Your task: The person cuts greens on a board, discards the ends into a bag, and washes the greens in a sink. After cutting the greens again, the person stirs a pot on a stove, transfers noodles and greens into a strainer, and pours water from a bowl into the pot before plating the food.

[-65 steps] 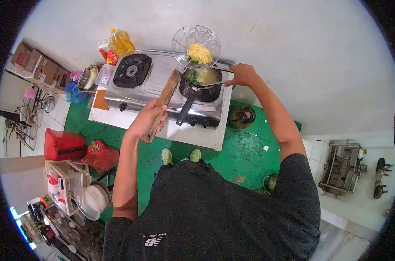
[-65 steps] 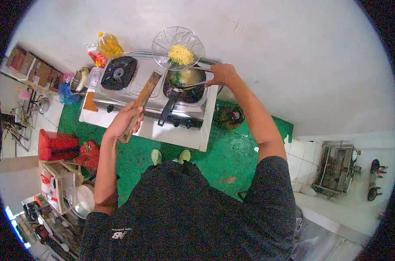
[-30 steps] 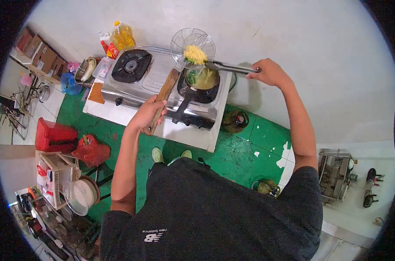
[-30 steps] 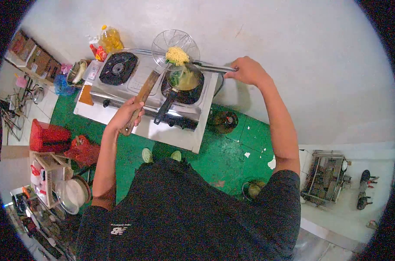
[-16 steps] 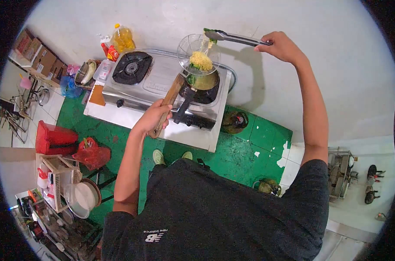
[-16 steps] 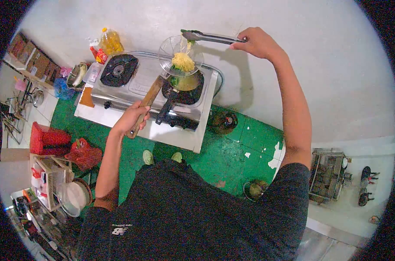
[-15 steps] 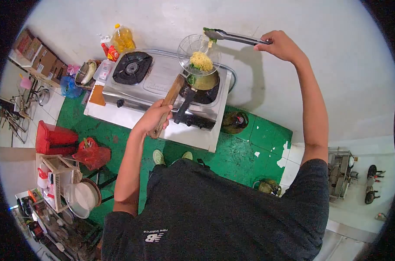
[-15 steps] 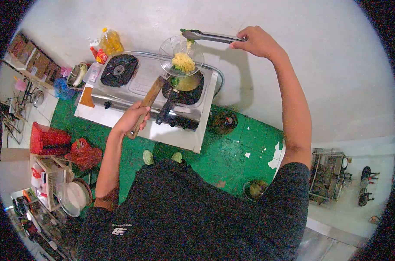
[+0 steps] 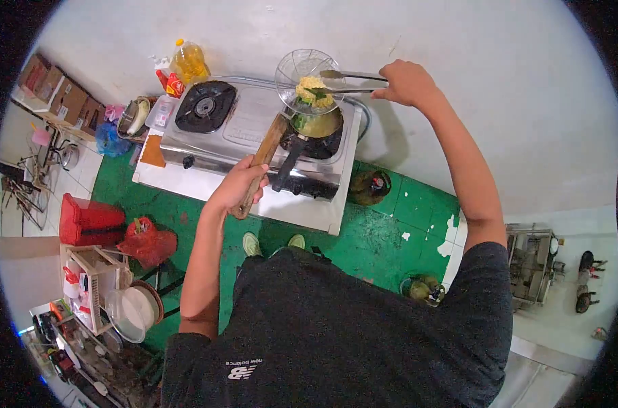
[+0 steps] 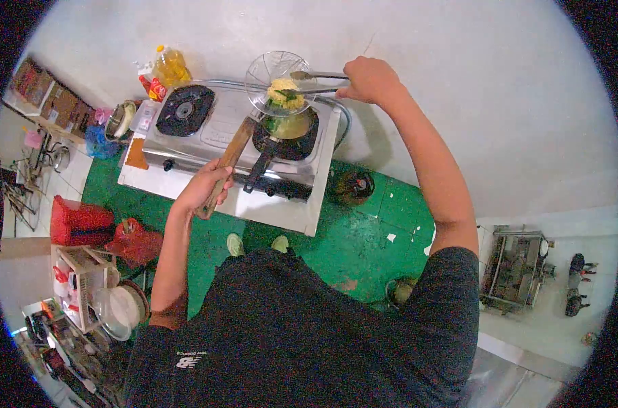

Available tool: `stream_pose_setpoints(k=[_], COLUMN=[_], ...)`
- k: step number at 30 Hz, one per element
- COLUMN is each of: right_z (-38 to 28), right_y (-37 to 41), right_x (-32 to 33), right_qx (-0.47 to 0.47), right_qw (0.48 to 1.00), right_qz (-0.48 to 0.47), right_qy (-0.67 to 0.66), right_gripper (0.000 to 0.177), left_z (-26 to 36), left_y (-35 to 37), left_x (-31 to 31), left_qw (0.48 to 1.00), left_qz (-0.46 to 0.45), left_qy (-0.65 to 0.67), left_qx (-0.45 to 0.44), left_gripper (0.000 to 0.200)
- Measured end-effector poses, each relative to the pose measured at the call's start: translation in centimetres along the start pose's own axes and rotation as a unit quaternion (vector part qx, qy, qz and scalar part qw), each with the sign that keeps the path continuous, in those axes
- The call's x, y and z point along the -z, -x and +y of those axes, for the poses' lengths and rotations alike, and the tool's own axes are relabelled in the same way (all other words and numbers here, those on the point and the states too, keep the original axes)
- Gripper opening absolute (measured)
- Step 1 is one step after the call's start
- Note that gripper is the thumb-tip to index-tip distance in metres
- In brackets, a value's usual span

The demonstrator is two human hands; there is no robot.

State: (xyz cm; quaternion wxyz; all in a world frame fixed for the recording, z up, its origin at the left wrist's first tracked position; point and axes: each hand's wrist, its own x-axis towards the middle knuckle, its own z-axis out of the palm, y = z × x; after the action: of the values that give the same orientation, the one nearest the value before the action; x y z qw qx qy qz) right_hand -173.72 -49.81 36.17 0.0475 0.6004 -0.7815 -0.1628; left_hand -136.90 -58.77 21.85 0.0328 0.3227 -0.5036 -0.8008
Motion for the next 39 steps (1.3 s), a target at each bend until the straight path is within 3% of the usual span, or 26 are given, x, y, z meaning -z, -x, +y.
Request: stream_pose_setpoints(k=[4, 6, 10, 13, 20, 23, 30, 39], right_z=[0.9, 1.3, 2.1, 1.2, -2.0, -4.5, -6.2, -6.6], right_y=[1.7, 3.2, 5.4, 5.9, 2.1, 1.1, 0.1, 0.2], right_x=[0.1, 1.4, 0.0, -1.6, -10.5, -11.8, -13.4, -17.2], right_qx=[0.014, -0.031, -0.021, -0.023, -0.029, -0.032, -0.049, -0.056], right_qw=[0.995, 0.994, 0.993, 0.991, 0.987, 0.988, 0.986, 0.981], right_qz=[0.096, 0.028, 0.012, -0.095, -0.091, -0.056, -0.08, -0.067], right_qy=[-0.031, -0.096, -0.113, -0.095, -0.13, -0.14, -0.14, -0.175], right_gripper=[0.054, 0.053, 0.055, 0.055, 0.06, 0.062, 0.067, 0.057], left_z=[0.3, 0.2, 0.7, 1.6, 2.3, 2.0, 1.6, 1.4], left_y=[0.1, -0.1, -0.4, -0.7, -0.8, -0.9, -0.2, 0.0], left_x=[0.0, 0.3, 0.6, 0.9, 0.5, 0.7, 0.1, 0.2], left_qw=[1.0, 1.0, 1.0, 1.0, 1.0, 1.0, 1.0, 1.0], left_qz=[-0.007, -0.01, -0.003, 0.0, 0.009, -0.001, 0.021, 0.021], left_qy=[0.002, 0.001, 0.001, -0.004, -0.016, -0.017, -0.004, -0.013], left_qx=[-0.001, -0.002, -0.007, -0.011, -0.014, -0.018, -0.009, -0.01], left_gripper=[0.017, 0.017, 0.015, 0.016, 0.015, 0.015, 0.016, 0.015])
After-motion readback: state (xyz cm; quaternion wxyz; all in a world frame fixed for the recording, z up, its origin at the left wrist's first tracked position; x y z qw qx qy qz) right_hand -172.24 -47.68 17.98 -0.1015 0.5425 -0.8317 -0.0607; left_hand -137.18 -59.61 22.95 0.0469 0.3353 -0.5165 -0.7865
